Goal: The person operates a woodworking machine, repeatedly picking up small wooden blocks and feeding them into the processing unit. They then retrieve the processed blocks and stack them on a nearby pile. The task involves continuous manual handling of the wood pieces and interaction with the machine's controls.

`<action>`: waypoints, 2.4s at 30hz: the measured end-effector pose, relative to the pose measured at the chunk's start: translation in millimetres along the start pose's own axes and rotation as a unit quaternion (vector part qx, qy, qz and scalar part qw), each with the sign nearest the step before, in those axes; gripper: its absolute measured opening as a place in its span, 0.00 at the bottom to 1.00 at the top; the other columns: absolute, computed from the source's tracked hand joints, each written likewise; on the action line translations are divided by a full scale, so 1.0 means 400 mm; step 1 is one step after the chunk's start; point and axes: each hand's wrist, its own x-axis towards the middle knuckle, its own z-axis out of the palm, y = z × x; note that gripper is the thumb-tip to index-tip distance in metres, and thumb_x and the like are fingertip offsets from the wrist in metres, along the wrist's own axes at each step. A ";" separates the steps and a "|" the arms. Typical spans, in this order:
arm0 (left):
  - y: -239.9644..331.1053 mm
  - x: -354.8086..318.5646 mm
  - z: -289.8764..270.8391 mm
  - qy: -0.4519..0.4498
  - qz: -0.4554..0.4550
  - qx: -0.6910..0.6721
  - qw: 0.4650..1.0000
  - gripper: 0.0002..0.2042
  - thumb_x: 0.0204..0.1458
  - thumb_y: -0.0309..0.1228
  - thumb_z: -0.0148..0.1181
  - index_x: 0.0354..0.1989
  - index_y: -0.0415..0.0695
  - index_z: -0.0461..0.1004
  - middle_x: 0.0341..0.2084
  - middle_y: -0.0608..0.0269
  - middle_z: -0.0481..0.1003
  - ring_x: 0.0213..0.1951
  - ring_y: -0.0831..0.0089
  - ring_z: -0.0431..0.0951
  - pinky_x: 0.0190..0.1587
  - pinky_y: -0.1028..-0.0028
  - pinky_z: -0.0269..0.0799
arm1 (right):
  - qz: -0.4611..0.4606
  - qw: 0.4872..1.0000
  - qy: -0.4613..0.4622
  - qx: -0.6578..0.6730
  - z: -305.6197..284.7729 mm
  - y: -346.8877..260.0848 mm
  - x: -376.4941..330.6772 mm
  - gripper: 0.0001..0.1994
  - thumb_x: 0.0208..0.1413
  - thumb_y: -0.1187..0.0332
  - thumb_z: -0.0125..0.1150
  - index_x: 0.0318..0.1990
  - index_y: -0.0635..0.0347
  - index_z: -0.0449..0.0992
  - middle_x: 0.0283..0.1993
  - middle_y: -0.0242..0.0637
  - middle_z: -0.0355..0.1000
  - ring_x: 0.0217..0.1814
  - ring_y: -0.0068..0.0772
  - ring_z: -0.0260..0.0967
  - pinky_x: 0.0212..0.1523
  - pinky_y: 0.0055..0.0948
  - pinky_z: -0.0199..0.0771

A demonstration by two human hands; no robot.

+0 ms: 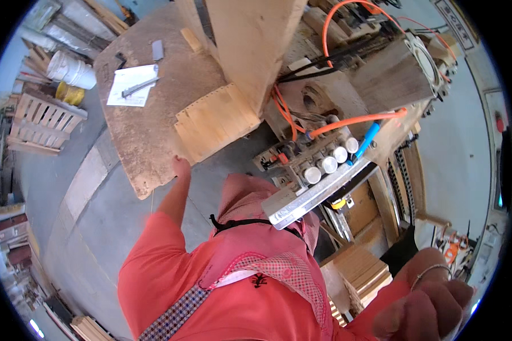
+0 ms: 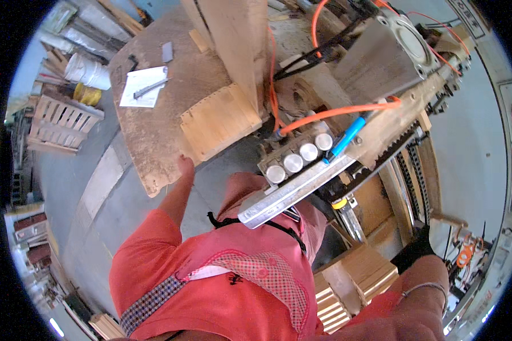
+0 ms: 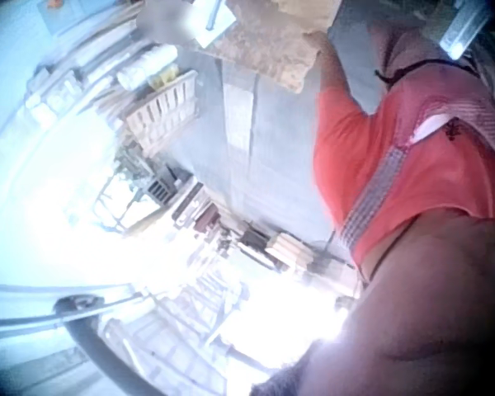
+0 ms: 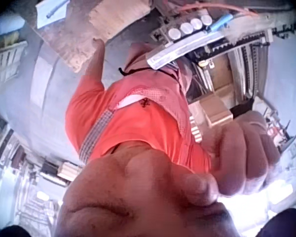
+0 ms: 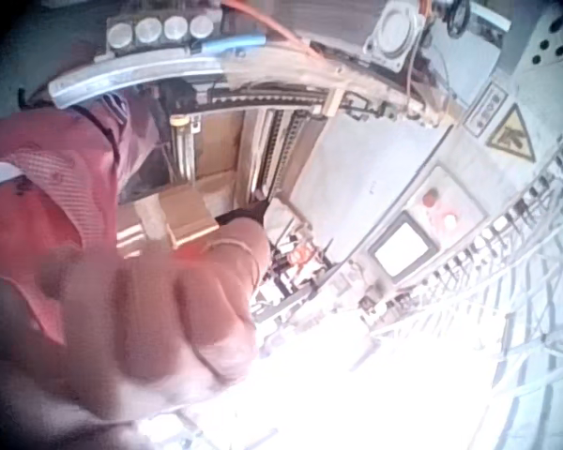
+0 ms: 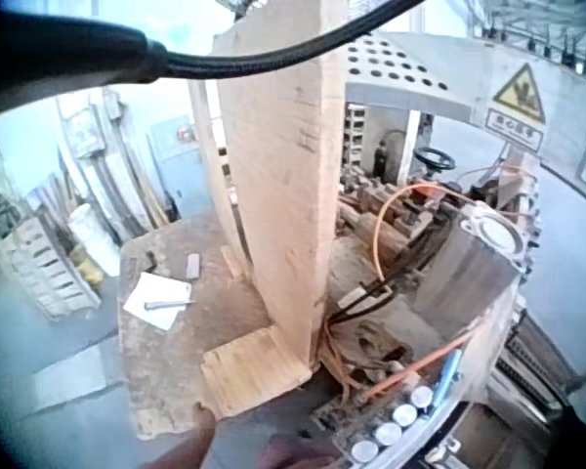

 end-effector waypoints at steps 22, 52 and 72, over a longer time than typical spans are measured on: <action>0.513 -0.830 -0.080 -0.304 0.223 -0.083 0.923 0.19 0.48 0.26 0.55 0.51 0.42 0.67 0.32 0.61 0.77 0.27 0.72 0.76 0.31 0.72 0.72 | 0.175 0.979 0.094 -0.048 -0.074 0.073 -0.486 0.10 0.58 0.67 0.51 0.42 0.64 0.69 0.29 0.35 0.70 0.24 0.28 0.65 0.19 0.22 0.68; 0.974 -1.251 0.032 -0.386 0.582 -0.014 0.715 0.19 0.49 0.23 0.50 0.52 0.40 0.63 0.43 0.47 0.70 0.43 0.48 0.70 0.47 0.58 0.66 | 0.585 0.768 -0.225 0.130 0.983 0.667 -1.018 0.20 0.34 0.57 0.71 0.34 0.61 0.76 0.35 0.47 0.74 0.40 0.47 0.73 0.41 0.39 0.74; 0.964 -1.240 0.039 -0.417 0.549 -0.036 0.724 0.19 0.50 0.25 0.52 0.53 0.39 0.63 0.43 0.44 0.70 0.43 0.46 0.70 0.45 0.58 0.66 | 0.609 0.757 -0.198 0.133 0.999 0.632 -1.024 0.19 0.32 0.56 0.70 0.29 0.62 0.77 0.31 0.48 0.74 0.37 0.47 0.74 0.39 0.39 0.74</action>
